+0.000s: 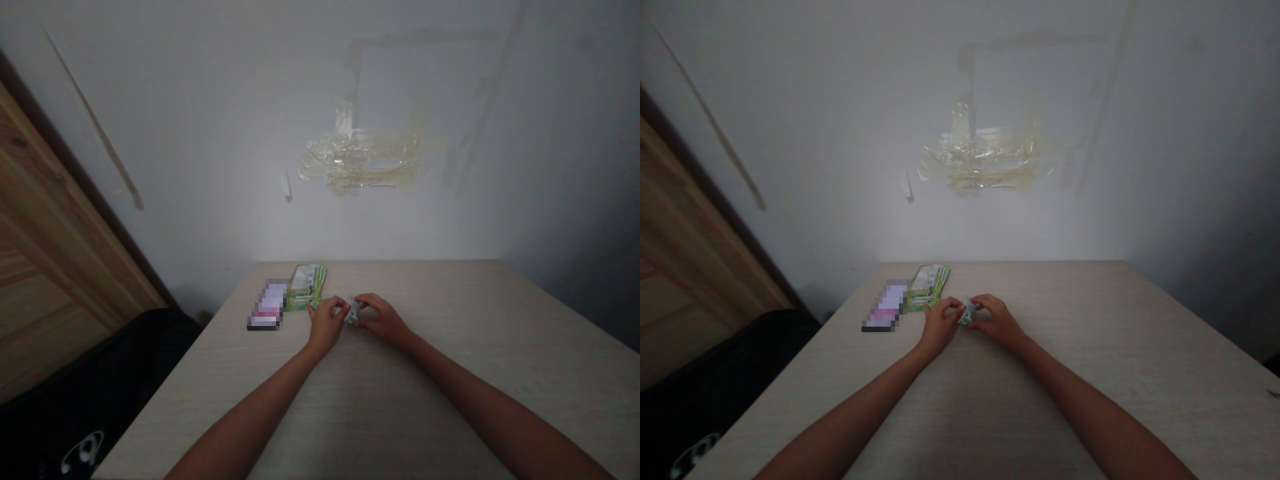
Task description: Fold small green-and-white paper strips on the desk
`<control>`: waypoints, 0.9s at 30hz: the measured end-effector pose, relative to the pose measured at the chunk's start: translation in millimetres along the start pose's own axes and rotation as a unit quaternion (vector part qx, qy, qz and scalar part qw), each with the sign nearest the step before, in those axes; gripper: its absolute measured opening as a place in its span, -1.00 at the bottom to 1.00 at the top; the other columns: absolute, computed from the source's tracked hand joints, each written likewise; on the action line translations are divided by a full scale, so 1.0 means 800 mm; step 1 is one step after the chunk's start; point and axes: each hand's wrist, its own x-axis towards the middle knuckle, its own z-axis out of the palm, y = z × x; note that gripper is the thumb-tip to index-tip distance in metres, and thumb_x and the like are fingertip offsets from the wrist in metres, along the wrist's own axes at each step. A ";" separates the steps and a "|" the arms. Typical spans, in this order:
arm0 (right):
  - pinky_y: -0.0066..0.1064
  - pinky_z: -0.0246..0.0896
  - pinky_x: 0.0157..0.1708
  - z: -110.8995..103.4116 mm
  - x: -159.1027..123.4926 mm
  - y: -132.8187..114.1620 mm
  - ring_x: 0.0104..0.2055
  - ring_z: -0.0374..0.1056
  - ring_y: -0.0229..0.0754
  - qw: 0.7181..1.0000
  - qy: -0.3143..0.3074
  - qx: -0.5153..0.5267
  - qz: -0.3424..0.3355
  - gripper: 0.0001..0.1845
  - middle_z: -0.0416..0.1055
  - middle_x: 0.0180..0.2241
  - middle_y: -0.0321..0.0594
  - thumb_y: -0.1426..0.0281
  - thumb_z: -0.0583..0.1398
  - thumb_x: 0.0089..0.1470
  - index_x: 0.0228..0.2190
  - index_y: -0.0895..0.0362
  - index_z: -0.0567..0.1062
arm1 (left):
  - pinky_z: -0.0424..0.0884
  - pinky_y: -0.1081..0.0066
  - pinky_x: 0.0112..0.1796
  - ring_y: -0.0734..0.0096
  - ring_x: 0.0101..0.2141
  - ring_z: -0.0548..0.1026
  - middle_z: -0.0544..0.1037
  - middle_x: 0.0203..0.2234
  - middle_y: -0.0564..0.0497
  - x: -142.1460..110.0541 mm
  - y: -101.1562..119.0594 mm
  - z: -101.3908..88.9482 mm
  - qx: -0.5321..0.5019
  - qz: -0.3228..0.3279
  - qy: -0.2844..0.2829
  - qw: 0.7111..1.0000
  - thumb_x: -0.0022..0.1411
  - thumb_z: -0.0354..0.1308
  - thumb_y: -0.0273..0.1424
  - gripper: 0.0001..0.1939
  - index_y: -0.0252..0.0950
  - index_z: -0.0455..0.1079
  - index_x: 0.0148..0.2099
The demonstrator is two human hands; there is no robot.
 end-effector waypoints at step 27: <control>-0.15 0.24 0.03 -0.003 0.003 0.011 -0.02 0.33 -0.05 0.999 0.025 -0.046 0.010 -0.60 0.42 -0.11 -0.12 0.32 0.28 0.05 -0.03 0.05 0.49 | -0.42 -0.28 0.19 0.16 0.08 0.37 0.56 -0.06 0.02 0.001 -0.004 -0.002 0.019 0.019 -0.037 0.999 0.27 0.10 -0.28 -0.82 -0.06 0.51 -0.15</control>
